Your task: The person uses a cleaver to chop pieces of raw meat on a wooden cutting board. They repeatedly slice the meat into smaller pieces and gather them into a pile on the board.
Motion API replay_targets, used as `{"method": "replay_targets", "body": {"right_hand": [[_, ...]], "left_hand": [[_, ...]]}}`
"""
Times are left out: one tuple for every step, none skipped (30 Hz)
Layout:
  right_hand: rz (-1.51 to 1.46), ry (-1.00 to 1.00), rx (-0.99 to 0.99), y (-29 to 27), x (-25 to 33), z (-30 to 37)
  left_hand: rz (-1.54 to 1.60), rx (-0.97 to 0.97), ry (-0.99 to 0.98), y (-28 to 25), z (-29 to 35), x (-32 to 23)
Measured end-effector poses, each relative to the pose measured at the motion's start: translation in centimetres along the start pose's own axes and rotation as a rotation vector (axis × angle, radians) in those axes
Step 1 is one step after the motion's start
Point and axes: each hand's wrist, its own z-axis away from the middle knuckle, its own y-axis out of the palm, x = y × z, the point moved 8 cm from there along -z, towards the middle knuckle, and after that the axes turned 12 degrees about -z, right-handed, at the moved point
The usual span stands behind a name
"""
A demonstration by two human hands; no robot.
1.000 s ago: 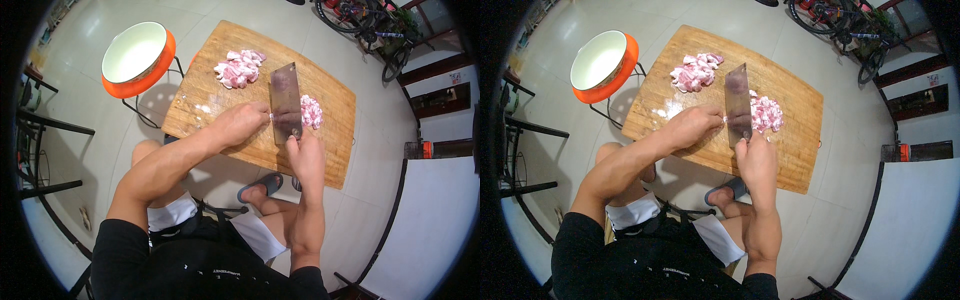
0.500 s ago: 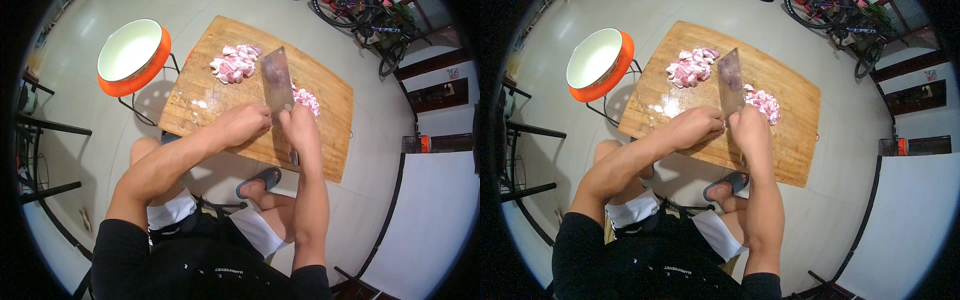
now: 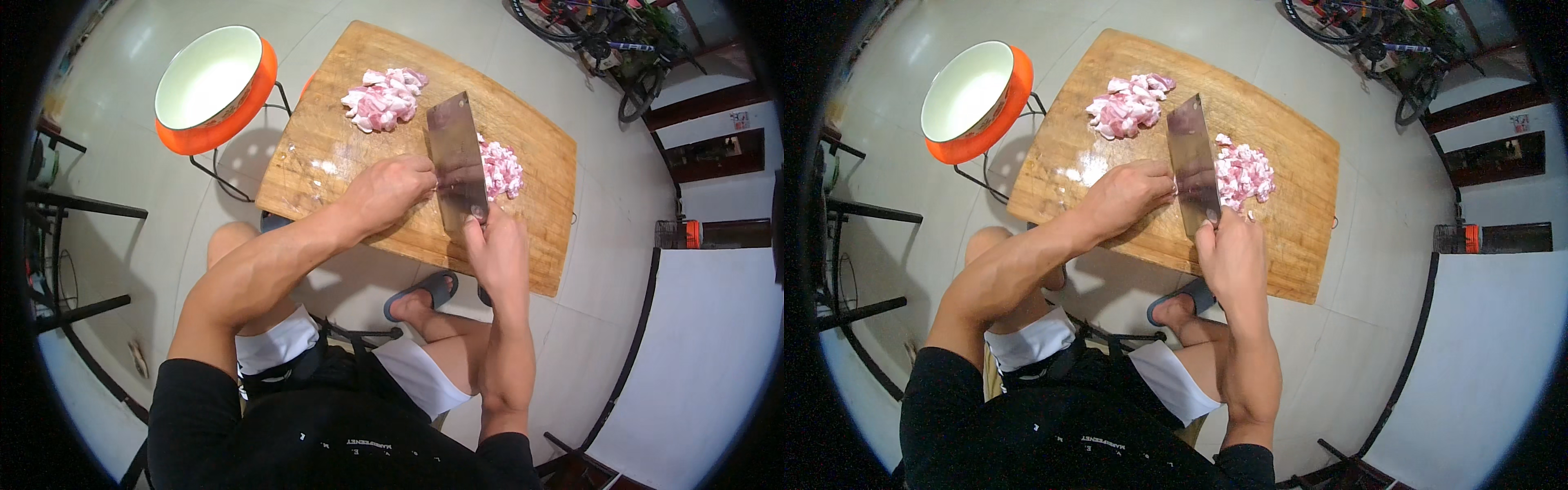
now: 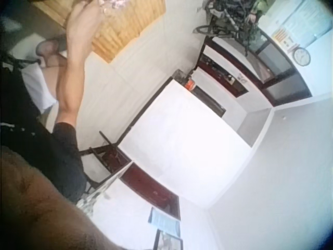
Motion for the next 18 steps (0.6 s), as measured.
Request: {"method": "replay_targets", "body": {"right_hand": [[0.038,0.008,0.008,0.0,0.1,0.3],[0.077,0.015,0.017,0.0,0.5,0.6],[0.116,0.023,0.024,-0.1,0.9,0.8],[0.136,0.041,0.052,0.1,1.0,1.0],[0.157,0.060,0.079,0.2,1.0,1.3],[0.180,0.081,0.108,0.4,1.0,1.5],[0.190,0.080,0.124,0.5,1.2,1.5],[0.200,0.080,0.141,0.7,1.6,1.4],[0.209,0.077,0.159,1.0,1.9,1.3],[0.206,0.077,0.158,1.2,2.1,0.9],[0.202,0.077,0.157,1.4,2.4,0.2],[0.201,0.081,0.155,1.7,2.6,-0.5],[0.199,0.063,0.135,1.9,2.8,-1.3],[0.198,0.045,0.116,2.4,2.5,-2.2],[0.193,0.018,0.099,2.7,2.4,-3.1],[0.176,0.029,0.086,2.8,2.3,-3.8],[0.159,0.040,0.074,2.9,2.2,-4.5],[0.139,0.047,0.063,3.3,1.9,-5.2]], "left_hand": [[0.002,-0.005,0.007,0.0,0.0,0.0],[-0.001,0.002,0.006,0.2,0.1,0.1],[-0.003,0.008,0.007,0.4,0.1,0.3],[-0.006,0.015,0.008,0.5,0.1,0.4],[-0.005,0.010,0.005,0.5,0.1,0.5],[0.000,0.006,0.001,0.6,0.0,0.4],[0.005,0.002,-0.002,0.6,-0.1,0.3],[0.009,0.010,-0.008,0.6,-0.1,0.3],[0.011,0.017,-0.016,0.5,-0.2,0.3],[0.014,0.024,-0.023,0.5,-0.2,0.4],[0.006,0.029,-0.024,0.5,-0.2,0.5],[0.002,0.035,-0.024,0.6,-0.3,0.6],[-0.002,0.035,-0.017,0.6,-0.5,0.5],[0.019,0.041,-0.009,0.6,-0.5,0.2],[0.032,0.043,-0.007,0.5,-0.4,0.2],[0.043,0.047,-0.004,0.4,-0.3,0.3],[0.052,0.032,0.005,0.3,-0.1,0.1],[0.056,0.017,0.012,0.3,0.2,0.1]]}}
